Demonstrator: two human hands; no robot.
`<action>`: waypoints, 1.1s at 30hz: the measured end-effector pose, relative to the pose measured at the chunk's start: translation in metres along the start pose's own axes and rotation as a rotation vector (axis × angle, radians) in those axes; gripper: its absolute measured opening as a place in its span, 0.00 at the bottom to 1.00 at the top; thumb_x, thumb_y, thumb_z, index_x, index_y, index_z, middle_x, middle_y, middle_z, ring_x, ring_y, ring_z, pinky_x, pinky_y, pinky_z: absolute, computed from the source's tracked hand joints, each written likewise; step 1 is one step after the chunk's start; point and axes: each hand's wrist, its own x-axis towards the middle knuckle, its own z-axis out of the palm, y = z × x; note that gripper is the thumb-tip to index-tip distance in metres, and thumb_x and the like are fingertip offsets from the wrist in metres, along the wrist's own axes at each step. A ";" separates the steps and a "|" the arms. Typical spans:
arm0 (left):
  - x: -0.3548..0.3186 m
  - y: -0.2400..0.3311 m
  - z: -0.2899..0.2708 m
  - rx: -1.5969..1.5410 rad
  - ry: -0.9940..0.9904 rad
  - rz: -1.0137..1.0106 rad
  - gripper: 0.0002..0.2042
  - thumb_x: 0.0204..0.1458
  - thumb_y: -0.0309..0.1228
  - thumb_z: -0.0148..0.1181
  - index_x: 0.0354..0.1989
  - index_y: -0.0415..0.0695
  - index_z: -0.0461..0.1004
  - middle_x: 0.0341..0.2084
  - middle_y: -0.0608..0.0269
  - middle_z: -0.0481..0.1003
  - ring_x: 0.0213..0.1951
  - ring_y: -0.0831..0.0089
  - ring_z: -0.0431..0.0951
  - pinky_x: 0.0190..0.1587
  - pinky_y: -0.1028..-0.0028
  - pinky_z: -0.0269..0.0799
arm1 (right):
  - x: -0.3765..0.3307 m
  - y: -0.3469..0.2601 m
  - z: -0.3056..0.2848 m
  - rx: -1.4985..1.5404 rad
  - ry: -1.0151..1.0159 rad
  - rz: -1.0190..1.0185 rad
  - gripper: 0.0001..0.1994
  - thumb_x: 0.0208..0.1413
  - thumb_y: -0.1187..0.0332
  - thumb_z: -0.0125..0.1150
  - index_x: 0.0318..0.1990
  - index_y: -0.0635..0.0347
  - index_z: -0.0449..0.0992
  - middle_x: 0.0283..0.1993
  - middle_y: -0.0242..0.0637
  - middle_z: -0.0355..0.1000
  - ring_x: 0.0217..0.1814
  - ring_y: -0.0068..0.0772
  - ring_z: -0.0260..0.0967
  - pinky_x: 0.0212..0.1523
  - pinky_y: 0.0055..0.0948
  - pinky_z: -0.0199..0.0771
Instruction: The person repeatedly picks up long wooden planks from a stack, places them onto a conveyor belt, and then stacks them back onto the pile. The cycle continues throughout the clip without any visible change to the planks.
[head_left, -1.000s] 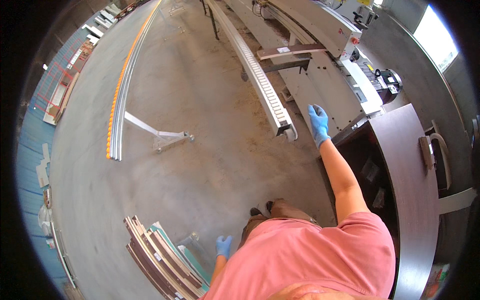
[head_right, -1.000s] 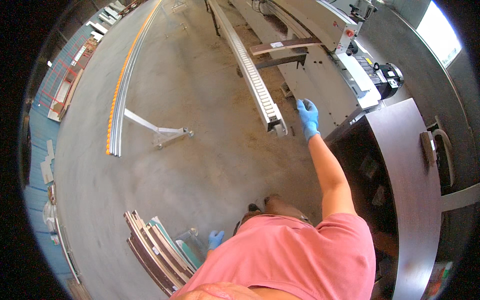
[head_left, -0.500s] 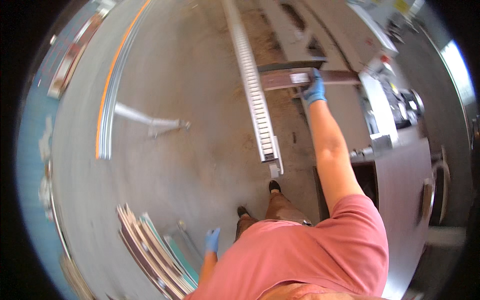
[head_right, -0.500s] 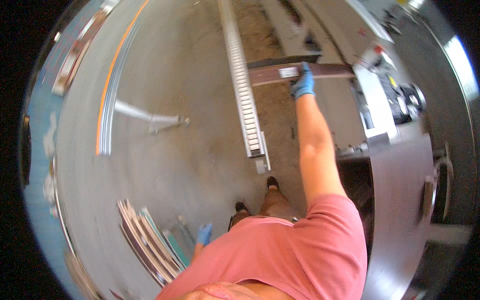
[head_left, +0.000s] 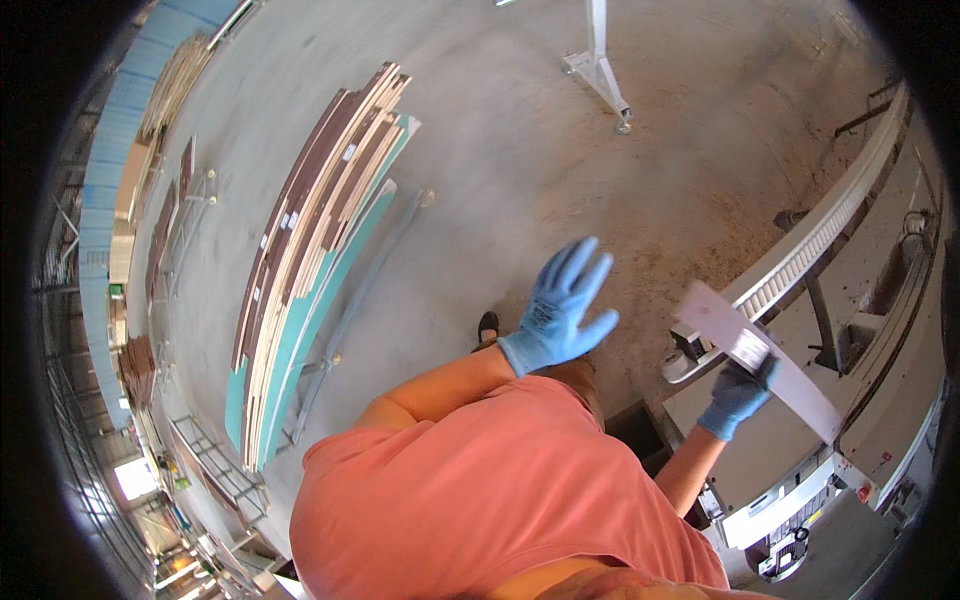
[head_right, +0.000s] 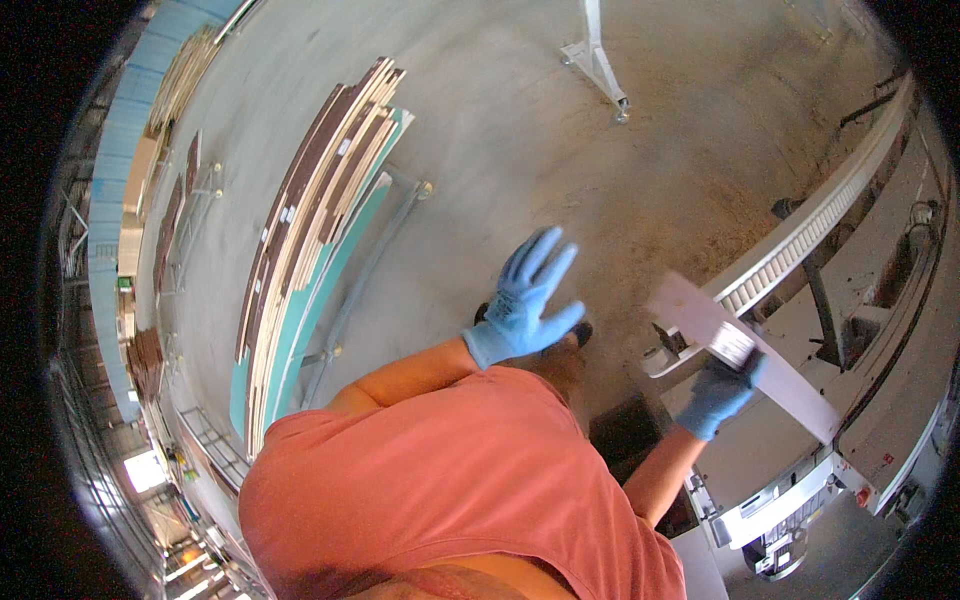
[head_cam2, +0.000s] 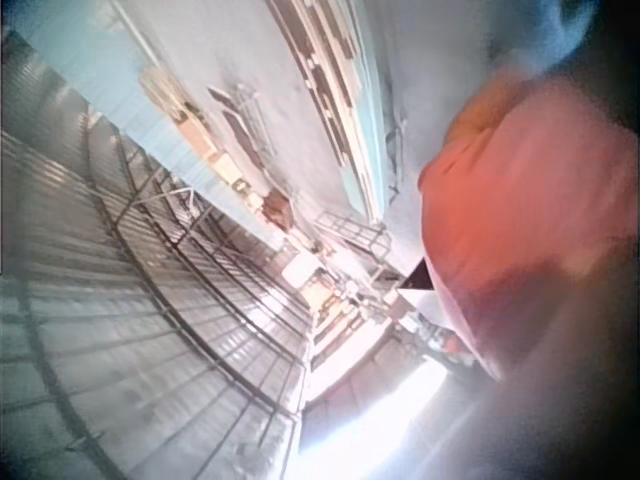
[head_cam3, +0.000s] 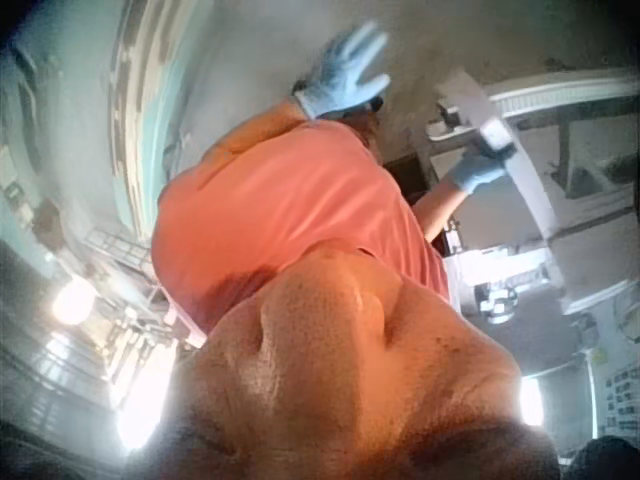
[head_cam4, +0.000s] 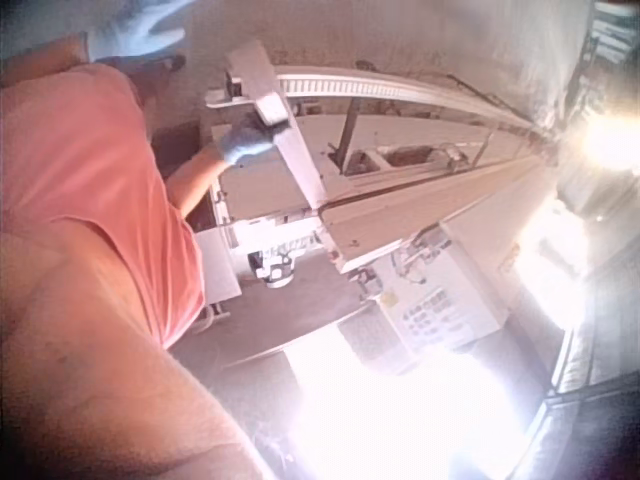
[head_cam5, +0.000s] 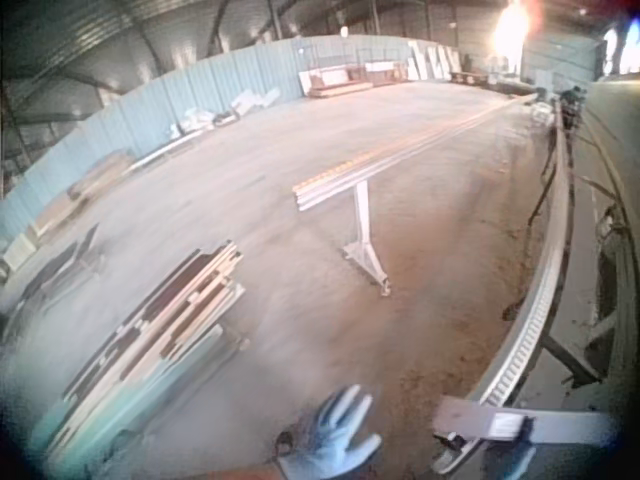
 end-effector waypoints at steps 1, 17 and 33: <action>0.005 0.009 -0.013 0.017 0.031 0.073 0.39 0.54 0.44 0.69 0.72 0.39 0.64 0.72 0.39 0.59 0.72 0.42 0.61 0.72 0.50 0.59 | -0.017 0.017 0.029 -0.008 0.008 0.043 0.24 0.72 0.57 0.54 0.64 0.68 0.74 0.60 0.46 0.77 0.60 0.44 0.76 0.67 0.42 0.72; -0.141 -0.349 -0.179 0.286 0.097 -0.380 0.31 0.46 0.44 0.75 0.56 0.42 0.72 0.48 0.46 0.74 0.52 0.48 0.74 0.53 0.51 0.73 | -0.252 0.411 0.275 -0.653 -0.782 0.541 0.24 0.68 0.60 0.65 0.62 0.70 0.74 0.53 0.40 0.78 0.51 0.25 0.73 0.54 0.26 0.74; -0.230 -0.770 -0.254 0.518 0.102 -0.797 0.33 0.46 0.51 0.72 0.53 0.39 0.71 0.48 0.47 0.73 0.52 0.48 0.73 0.53 0.53 0.72 | -0.390 0.551 0.281 -1.303 -0.685 1.017 0.30 0.65 0.55 0.65 0.65 0.72 0.72 0.63 0.50 0.76 0.63 0.40 0.75 0.65 0.36 0.71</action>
